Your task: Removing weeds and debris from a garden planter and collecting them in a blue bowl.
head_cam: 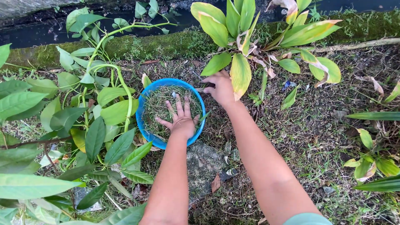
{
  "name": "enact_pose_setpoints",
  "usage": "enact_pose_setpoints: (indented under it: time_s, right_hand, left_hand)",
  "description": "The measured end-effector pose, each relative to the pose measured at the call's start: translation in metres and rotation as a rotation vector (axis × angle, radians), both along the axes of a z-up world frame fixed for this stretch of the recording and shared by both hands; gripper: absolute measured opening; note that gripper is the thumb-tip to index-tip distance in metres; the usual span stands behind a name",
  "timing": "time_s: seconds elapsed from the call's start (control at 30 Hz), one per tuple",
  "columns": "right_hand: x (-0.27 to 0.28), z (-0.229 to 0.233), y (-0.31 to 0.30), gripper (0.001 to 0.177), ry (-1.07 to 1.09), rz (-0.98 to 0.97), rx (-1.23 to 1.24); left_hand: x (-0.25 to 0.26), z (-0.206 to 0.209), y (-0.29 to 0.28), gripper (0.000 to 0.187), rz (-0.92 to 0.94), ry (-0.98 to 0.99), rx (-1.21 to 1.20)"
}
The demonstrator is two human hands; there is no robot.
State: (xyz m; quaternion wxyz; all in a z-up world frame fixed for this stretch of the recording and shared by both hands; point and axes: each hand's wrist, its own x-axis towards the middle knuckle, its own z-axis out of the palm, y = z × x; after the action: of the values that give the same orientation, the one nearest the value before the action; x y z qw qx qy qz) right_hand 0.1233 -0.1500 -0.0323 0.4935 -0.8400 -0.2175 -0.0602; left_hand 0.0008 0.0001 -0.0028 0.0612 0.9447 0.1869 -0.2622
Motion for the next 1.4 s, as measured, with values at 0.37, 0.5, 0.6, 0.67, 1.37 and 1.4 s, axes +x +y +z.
enact_pose_setpoints:
  time_s: [0.37, 0.5, 0.6, 0.67, 1.37, 1.4]
  right_hand:
    - [0.026, -0.066, 0.020, 0.011, 0.146, -0.139, -0.190]
    - [0.024, -0.047, 0.021, 0.017, -0.012, -0.329, -0.261]
    - [0.046, -0.048, 0.009, 0.020, -0.186, -0.490, -0.066]
    - [0.046, -0.025, -0.001, 0.022, -0.250, -0.543, -0.006]
    - [-0.051, 0.063, 0.024, 0.040, 0.016, 0.025, 0.286]
    - [-0.043, 0.052, 0.014, 0.040, -0.008, -0.048, 0.227]
  left_hand:
    - [0.001, 0.001, -0.002, 0.091, 0.002, 0.012, 0.008]
    - [0.001, -0.002, 0.000, 0.092, 0.001, 0.012, 0.004]
    - [0.002, -0.001, 0.001, 0.091, -0.003, 0.009, 0.007]
    - [0.002, 0.001, 0.001, 0.091, -0.001, 0.011, 0.001]
    - [0.004, 0.008, -0.002, 0.085, 0.004, 0.099, -0.021]
    - [0.004, 0.005, -0.002, 0.087, 0.003, 0.053, -0.011]
